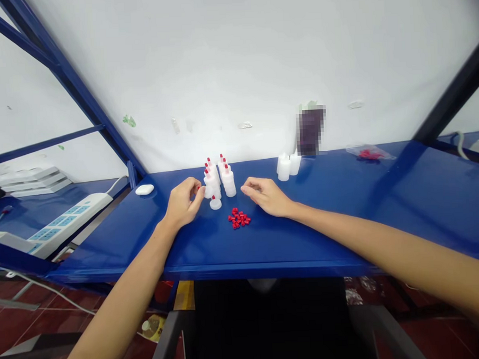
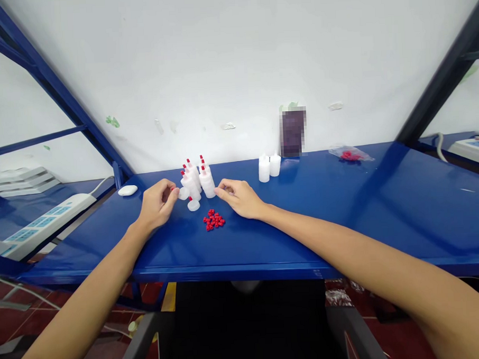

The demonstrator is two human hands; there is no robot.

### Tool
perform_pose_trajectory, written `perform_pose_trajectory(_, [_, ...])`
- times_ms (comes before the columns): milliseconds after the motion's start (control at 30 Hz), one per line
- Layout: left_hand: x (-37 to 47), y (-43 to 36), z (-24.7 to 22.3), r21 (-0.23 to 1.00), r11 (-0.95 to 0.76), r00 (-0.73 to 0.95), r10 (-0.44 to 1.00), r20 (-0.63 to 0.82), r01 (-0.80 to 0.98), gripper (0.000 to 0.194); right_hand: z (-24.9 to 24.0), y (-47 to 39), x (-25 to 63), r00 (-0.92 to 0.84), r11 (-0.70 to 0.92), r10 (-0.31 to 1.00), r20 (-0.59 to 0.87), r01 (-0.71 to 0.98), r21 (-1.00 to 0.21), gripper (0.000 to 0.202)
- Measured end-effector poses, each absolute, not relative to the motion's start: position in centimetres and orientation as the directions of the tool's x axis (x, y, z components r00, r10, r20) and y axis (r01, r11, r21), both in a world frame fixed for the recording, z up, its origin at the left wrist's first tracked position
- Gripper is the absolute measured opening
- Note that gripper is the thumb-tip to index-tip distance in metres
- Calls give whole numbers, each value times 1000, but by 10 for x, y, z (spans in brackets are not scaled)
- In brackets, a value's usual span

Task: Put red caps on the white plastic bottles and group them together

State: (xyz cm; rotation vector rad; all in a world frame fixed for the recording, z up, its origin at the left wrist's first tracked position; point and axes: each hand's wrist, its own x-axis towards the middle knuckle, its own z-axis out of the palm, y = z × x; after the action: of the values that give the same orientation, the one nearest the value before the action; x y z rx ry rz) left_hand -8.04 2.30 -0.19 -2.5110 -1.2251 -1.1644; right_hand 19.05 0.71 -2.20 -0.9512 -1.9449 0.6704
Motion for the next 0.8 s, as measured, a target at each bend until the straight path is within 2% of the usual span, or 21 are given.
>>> perform_pose_trajectory(133, [-77, 24, -2, 266, -643, 392, 689, 609, 718, 18, -20, 3, 192, -312, 567, 824, 473, 455, -687, 29])
perform_pose_trajectory(233, [-75, 22, -2, 279, -640, 415, 712, 566, 716, 19, -17, 0, 193, -311, 568, 820, 481, 542, -619, 16])
perform_pose_trajectory(300, [-74, 22, -2, 276, -647, 429, 709, 559, 711, 21, -15, -1, 194, -366, 570, 818, 444, 616, -543, 11])
perform_pose_trajectory(367, [-74, 21, -2, 261, -658, 444, 699, 560, 707, 21, -14, 0, 194, -475, 609, 791, 385, 664, -433, 15])
perform_pose_trajectory(500, [-73, 22, -3, 240, -659, 471, 704, 532, 713, 21, -12, 2, 195, -676, 738, 675, 297, 623, -260, 23])
perform_pose_trajectory(633, [-72, 21, -4, 266, -639, 467, 733, 496, 721, 21, -11, 4, 197, -743, 794, 608, 282, 563, -230, 26])
perform_pose_trajectory(800, [-69, 18, -4, 263, -640, 439, 717, 541, 722, 23, -13, 6, 198, -774, 816, 577, 261, 547, -185, 28])
